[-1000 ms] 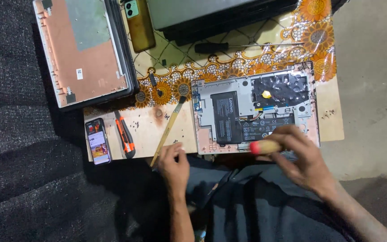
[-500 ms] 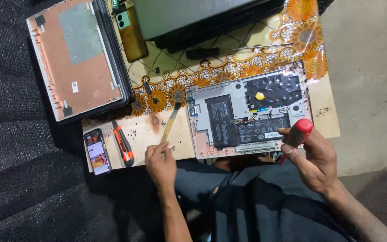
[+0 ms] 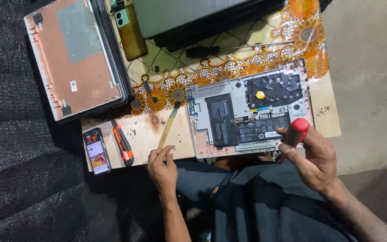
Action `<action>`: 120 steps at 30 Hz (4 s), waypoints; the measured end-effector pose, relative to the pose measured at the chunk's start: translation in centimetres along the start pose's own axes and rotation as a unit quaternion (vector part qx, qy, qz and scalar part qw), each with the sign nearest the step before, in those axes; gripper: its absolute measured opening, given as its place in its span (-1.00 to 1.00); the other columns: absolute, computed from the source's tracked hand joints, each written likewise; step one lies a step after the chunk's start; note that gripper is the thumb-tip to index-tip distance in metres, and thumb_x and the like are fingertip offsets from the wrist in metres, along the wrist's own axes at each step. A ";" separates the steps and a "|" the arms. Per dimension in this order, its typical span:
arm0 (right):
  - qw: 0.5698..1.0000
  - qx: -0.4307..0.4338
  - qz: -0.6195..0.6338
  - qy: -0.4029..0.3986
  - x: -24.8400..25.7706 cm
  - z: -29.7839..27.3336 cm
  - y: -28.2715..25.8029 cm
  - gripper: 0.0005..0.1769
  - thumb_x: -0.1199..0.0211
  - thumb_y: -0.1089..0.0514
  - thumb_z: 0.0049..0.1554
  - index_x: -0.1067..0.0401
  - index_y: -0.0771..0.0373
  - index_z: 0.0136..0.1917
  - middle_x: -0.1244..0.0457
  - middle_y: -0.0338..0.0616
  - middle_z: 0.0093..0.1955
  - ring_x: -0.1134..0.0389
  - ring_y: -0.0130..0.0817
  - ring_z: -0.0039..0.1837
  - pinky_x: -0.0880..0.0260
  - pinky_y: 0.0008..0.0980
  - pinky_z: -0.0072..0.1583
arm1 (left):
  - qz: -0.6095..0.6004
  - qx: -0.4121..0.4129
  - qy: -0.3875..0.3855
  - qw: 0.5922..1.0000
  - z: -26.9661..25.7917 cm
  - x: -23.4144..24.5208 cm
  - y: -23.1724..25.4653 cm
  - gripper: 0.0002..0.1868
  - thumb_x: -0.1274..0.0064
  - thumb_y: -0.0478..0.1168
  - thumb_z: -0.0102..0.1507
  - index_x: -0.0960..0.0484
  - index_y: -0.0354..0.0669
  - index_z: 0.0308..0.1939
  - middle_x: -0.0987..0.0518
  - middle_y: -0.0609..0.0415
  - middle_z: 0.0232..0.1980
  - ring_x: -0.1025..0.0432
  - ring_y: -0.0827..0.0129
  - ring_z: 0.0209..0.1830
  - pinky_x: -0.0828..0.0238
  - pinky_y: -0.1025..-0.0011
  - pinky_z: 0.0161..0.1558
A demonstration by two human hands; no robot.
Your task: The person is repairing a laptop while sitting on the floor. They use a red screwdriver to remove screws from the laptop's internal chassis and manipulate the internal components with their hands.
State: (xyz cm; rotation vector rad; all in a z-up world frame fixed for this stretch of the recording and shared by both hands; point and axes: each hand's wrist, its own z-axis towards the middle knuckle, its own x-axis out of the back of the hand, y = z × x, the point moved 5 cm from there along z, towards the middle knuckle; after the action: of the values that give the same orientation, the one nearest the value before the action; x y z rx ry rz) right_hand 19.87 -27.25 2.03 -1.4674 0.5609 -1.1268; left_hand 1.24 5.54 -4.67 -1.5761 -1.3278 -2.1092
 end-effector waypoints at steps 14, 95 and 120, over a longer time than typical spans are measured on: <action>1.000 0.006 -0.017 -0.020 -0.1 0.1 0.1 -0.67 -0.16 0.14 0.12 -0.42 0.31 0.13 -0.30 -0.06 -0.02 -0.31 -0.31 -0.01 -0.32 -0.40 0.02 | 0.002 -0.080 0.034 0.996 -0.1 -0.1 0.0 -0.88 -0.17 -0.33 0.17 -0.74 -0.20 -0.23 -0.55 0.12 -0.30 -0.44 0.24 -0.27 -0.43 0.25 -0.21; 0.968 0.145 0.193 0.065 0.4 -2.6 -5.7 -0.39 -0.22 0.29 0.08 -0.02 0.13 0.33 -0.32 0.24 0.00 -0.50 -0.06 0.10 -0.64 -0.17 0.16 | -0.706 0.132 -0.181 0.672 -6.1 -6.1 12.8 -0.85 -0.08 -0.50 0.21 -0.61 -0.43 -0.15 -0.60 -0.20 -0.18 -0.52 0.30 -0.31 -0.57 0.52 -0.16; 0.962 0.037 0.257 0.089 0.9 -1.1 -3.2 -0.42 -0.21 0.31 0.08 -0.04 0.28 0.31 -0.32 0.15 0.03 -0.45 -0.04 0.12 -0.55 -0.07 0.26 | -0.539 0.120 -0.214 0.806 -5.2 -5.4 14.1 -0.64 -0.10 -0.36 0.22 -0.51 -0.32 0.11 -0.58 -0.06 -0.18 -0.50 0.37 -0.23 -0.52 0.47 -0.18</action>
State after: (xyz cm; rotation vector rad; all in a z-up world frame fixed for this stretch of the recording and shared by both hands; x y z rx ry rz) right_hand 18.48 -27.74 5.22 -1.0713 0.9531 -0.8545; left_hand 8.67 -8.32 -1.78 -1.3351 -3.0708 -1.8645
